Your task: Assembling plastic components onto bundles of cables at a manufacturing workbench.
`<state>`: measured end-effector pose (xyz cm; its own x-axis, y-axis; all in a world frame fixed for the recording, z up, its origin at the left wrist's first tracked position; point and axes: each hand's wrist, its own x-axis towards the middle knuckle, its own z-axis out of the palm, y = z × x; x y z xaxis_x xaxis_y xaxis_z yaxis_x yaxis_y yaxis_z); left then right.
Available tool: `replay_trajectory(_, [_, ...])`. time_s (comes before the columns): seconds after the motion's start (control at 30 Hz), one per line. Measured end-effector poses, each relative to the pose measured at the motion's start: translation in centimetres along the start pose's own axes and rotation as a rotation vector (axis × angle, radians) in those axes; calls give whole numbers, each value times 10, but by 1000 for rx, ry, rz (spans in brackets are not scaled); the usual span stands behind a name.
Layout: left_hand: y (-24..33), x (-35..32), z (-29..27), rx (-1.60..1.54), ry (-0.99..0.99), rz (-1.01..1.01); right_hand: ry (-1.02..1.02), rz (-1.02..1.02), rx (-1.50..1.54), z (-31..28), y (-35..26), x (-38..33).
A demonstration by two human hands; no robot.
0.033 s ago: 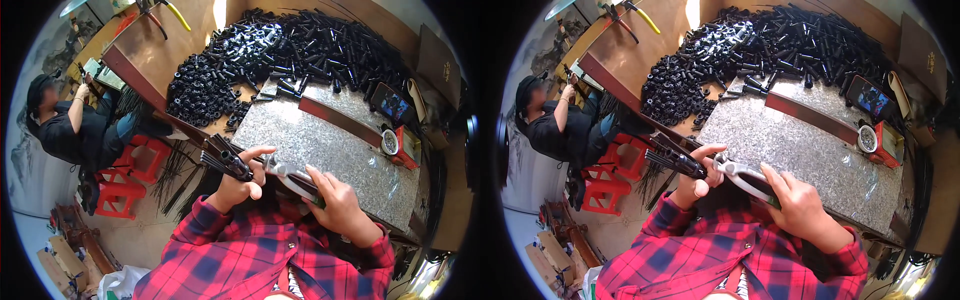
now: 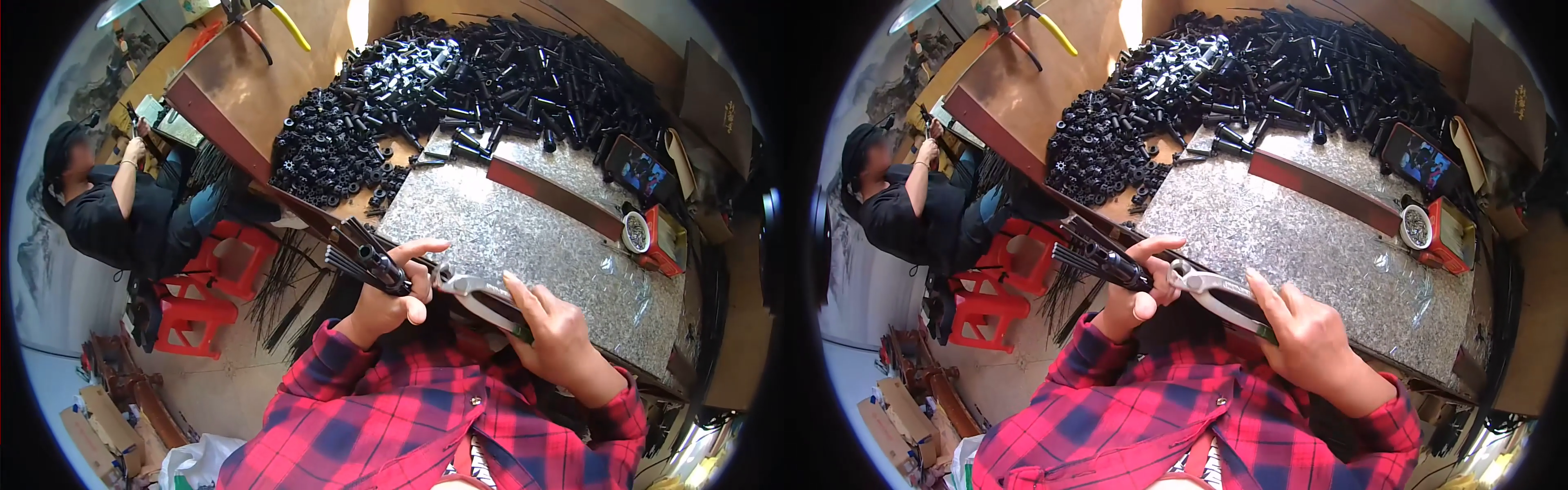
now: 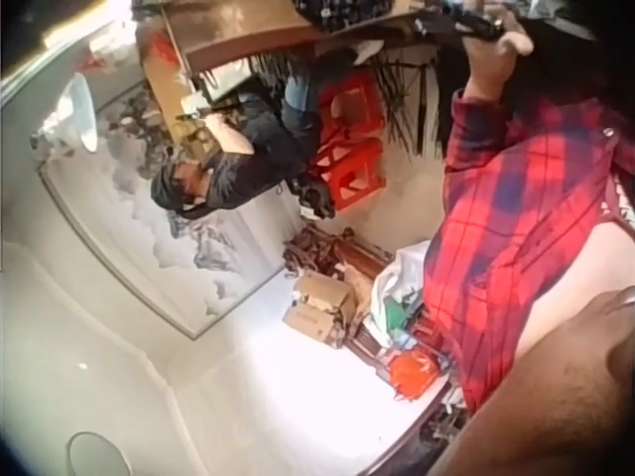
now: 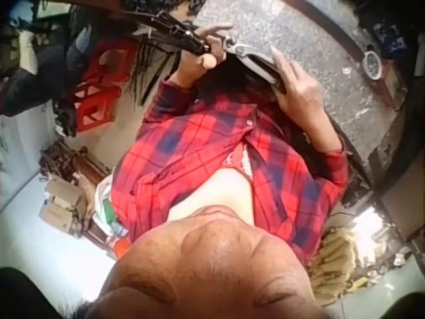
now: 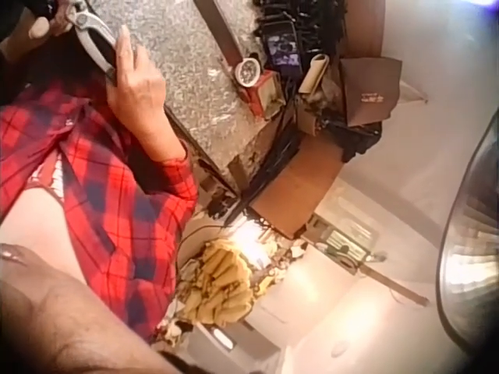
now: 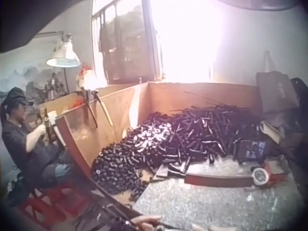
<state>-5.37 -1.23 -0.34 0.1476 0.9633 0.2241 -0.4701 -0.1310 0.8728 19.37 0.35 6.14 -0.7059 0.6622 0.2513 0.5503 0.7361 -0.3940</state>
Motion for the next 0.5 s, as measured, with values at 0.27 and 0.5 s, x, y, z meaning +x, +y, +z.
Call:
replay_trajectory(0.27, [5, 8, 19, 173, 36, -158, 54, -69, -268, 1, -5, -9])
replay_trajectory(0.5, [-1, 8, 9, 121, -105, -177, 109, -113, -445, 1, 2, -13])
